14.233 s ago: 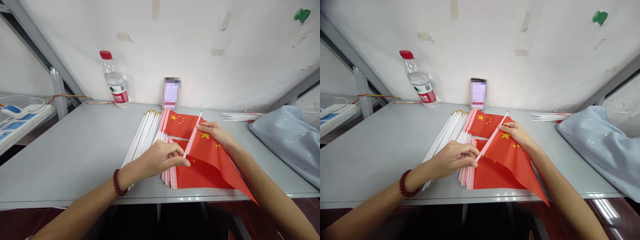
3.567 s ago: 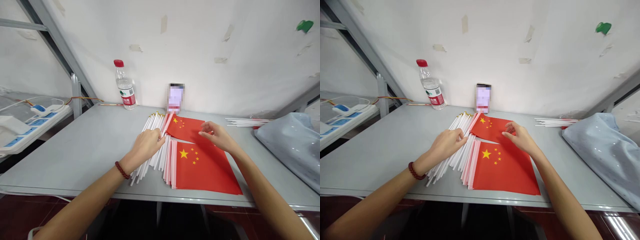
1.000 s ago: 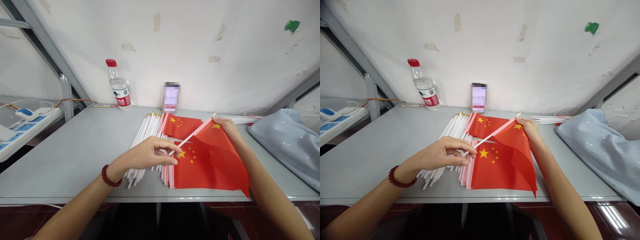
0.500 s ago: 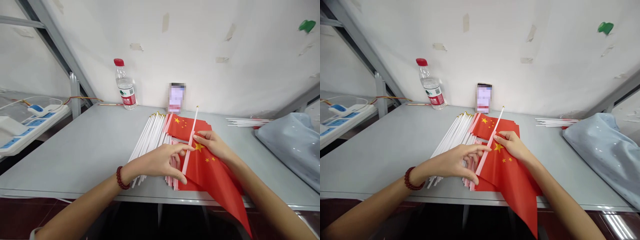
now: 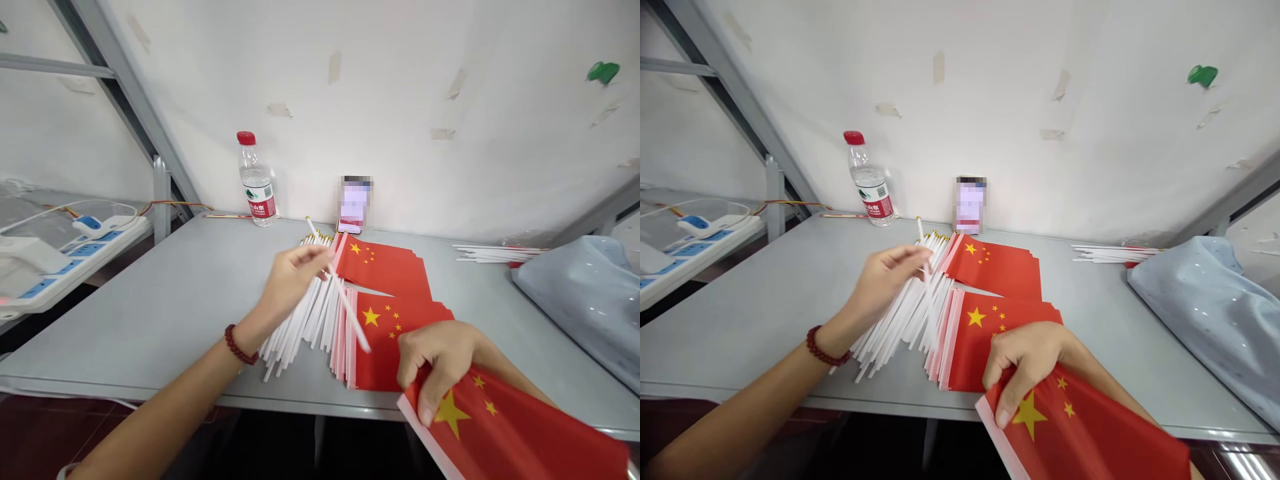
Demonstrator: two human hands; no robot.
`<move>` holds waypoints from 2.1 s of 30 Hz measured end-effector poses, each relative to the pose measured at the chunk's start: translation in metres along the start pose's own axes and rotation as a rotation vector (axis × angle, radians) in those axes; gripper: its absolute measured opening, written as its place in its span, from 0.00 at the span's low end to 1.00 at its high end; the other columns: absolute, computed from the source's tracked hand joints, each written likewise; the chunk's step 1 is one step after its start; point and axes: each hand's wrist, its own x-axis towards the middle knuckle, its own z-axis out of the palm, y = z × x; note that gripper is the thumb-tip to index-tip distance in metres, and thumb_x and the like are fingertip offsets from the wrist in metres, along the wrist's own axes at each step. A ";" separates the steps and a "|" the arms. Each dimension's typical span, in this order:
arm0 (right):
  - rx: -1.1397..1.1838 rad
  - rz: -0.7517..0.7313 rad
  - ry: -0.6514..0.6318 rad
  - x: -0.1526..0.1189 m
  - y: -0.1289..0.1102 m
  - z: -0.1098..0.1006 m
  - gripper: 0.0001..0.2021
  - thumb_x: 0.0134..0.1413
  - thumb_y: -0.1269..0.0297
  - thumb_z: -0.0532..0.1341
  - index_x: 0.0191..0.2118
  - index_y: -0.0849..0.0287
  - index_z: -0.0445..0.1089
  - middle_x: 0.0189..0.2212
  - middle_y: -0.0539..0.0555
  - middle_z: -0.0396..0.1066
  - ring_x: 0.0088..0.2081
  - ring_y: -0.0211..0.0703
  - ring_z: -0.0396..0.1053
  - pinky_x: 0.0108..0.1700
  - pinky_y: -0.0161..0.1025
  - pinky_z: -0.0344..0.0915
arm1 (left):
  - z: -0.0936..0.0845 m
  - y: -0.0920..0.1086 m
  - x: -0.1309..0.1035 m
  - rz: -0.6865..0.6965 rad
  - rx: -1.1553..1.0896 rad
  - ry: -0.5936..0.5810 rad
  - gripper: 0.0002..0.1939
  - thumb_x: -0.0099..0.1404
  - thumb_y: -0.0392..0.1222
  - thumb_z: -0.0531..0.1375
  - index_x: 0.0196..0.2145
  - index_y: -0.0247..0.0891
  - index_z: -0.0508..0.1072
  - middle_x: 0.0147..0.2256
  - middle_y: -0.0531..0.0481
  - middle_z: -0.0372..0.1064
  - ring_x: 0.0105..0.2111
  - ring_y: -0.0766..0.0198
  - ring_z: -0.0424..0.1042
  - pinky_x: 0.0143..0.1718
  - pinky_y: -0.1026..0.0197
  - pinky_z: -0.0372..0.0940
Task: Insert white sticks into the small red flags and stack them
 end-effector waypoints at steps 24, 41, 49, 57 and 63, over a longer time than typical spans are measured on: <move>0.116 0.082 0.475 -0.023 0.014 -0.016 0.21 0.55 0.56 0.61 0.19 0.60 0.54 0.18 0.42 0.45 0.20 0.29 0.41 0.22 0.33 0.41 | -0.039 -0.011 0.019 -0.028 1.236 -0.187 0.22 0.60 0.42 0.51 0.52 0.38 0.69 0.34 0.48 0.74 0.33 0.55 0.71 0.29 0.59 0.58; 0.019 0.026 0.861 0.019 0.012 -0.001 0.17 0.57 0.51 0.57 0.28 0.60 0.65 0.20 0.44 0.50 0.21 0.31 0.44 0.23 0.33 0.46 | 0.016 0.004 -0.017 -0.064 0.338 -0.669 0.15 0.60 0.48 0.57 0.22 0.36 0.63 0.18 0.58 0.52 0.19 0.72 0.54 0.20 0.67 0.51; -0.096 0.293 0.882 -0.032 0.017 -0.025 0.12 0.53 0.55 0.60 0.36 0.59 0.67 0.31 0.51 0.68 0.31 0.38 0.63 0.33 0.36 0.59 | 0.014 -0.008 -0.009 -0.279 0.444 -0.377 0.12 0.58 0.49 0.55 0.25 0.37 0.66 0.16 0.56 0.63 0.15 0.68 0.63 0.20 0.64 0.59; -0.174 0.430 0.823 -0.055 0.025 -0.036 0.11 0.51 0.57 0.57 0.32 0.59 0.69 0.31 0.53 0.68 0.35 0.43 0.64 0.37 0.38 0.58 | -0.011 -0.013 0.007 -0.040 0.916 -0.120 0.10 0.55 0.46 0.56 0.27 0.39 0.73 0.28 0.50 0.73 0.29 0.59 0.70 0.29 0.60 0.59; -0.247 0.471 0.833 -0.063 0.034 -0.038 0.09 0.50 0.58 0.58 0.32 0.57 0.71 0.33 0.53 0.71 0.36 0.46 0.65 0.39 0.41 0.58 | -0.013 -0.013 0.007 -0.078 1.062 -0.230 0.12 0.56 0.48 0.55 0.26 0.39 0.73 0.24 0.48 0.71 0.26 0.58 0.69 0.25 0.61 0.56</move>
